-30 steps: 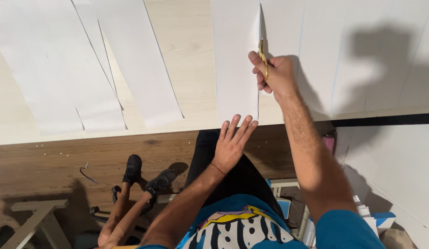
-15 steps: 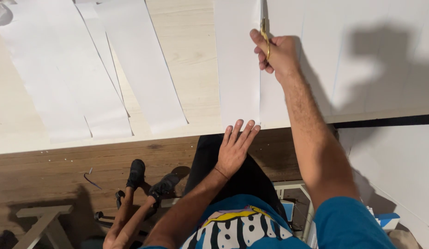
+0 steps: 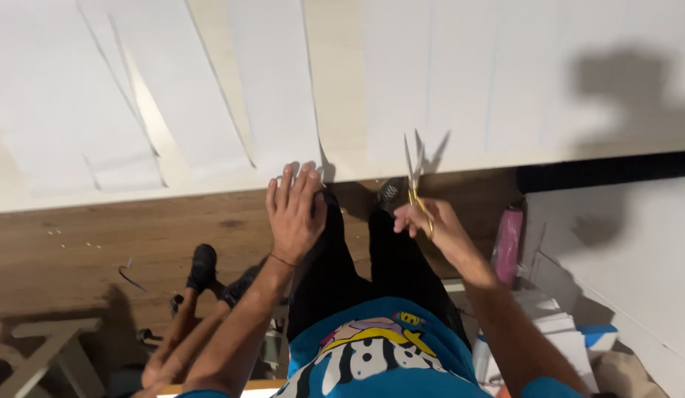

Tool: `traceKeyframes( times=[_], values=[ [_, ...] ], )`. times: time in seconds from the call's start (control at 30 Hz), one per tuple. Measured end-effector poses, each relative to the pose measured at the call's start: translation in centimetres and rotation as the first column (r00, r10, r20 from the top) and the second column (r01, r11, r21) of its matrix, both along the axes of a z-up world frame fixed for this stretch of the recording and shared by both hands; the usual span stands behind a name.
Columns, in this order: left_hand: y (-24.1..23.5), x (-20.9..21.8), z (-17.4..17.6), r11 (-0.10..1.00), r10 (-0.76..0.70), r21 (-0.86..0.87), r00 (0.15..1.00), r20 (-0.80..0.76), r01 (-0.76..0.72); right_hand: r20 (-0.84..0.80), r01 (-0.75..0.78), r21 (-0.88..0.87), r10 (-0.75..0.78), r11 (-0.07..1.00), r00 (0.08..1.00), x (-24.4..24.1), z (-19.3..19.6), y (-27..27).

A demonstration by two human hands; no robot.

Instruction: Cutting a large sheet of paper into vertical strips using scissors on a cutting table

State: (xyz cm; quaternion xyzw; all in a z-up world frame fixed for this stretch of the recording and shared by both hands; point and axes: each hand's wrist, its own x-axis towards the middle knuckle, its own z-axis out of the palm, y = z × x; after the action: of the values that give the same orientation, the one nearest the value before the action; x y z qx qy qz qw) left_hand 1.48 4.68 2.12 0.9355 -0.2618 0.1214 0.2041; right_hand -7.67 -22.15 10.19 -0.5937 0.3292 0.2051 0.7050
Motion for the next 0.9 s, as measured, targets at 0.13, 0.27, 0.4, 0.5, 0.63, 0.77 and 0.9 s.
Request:
traceKeyframes(
  times=[0.13,0.27,0.4,0.5,0.63,0.77,0.9],
  values=[
    [-7.4,-4.1,4.1,0.981,0.106,-0.154,0.989,-0.104,-0.122,-0.101,-0.012,-0.004,0.012,1.000,0.995,-6.3,1.1,-3.0],
    [-15.5,-5.9,3.5,0.585,0.025,-0.369,0.471,-0.882,-0.722,-0.123,-0.017,0.013,0.019,1.000,0.992,-7.4,-1.2,-4.9],
    [-20.5,-6.0,1.9,0.196,-0.136,-0.332,0.309,-0.941,-0.923,-0.073,0.001,0.029,0.001,1.000,0.997,-6.9,-3.5,-5.8],
    [-21.4,-5.0,2.3,0.199,-0.179,-0.202,0.167,-0.969,-0.959,-0.067,0.088,0.027,-0.086,0.996,0.994,-5.9,-4.3,-5.1],
    [-22.3,-4.5,2.0,0.128,-0.216,-0.231,0.200,-0.956,-0.965,-0.070,0.140,0.029,-0.137,0.990,0.988,-5.6,-5.1,-4.3],
    [-22.3,-4.5,1.0,0.099,-0.222,-0.239,0.212,-0.952,-0.966,-0.041,0.146,0.002,-0.146,0.989,0.988,-4.8,-5.4,-3.6],
    [-21.8,-4.8,0.3,0.128,-0.226,-0.227,0.194,-0.955,-0.966,-0.067,0.164,-0.016,-0.165,0.986,0.984,-4.5,-5.4,-3.2]
  ],
)
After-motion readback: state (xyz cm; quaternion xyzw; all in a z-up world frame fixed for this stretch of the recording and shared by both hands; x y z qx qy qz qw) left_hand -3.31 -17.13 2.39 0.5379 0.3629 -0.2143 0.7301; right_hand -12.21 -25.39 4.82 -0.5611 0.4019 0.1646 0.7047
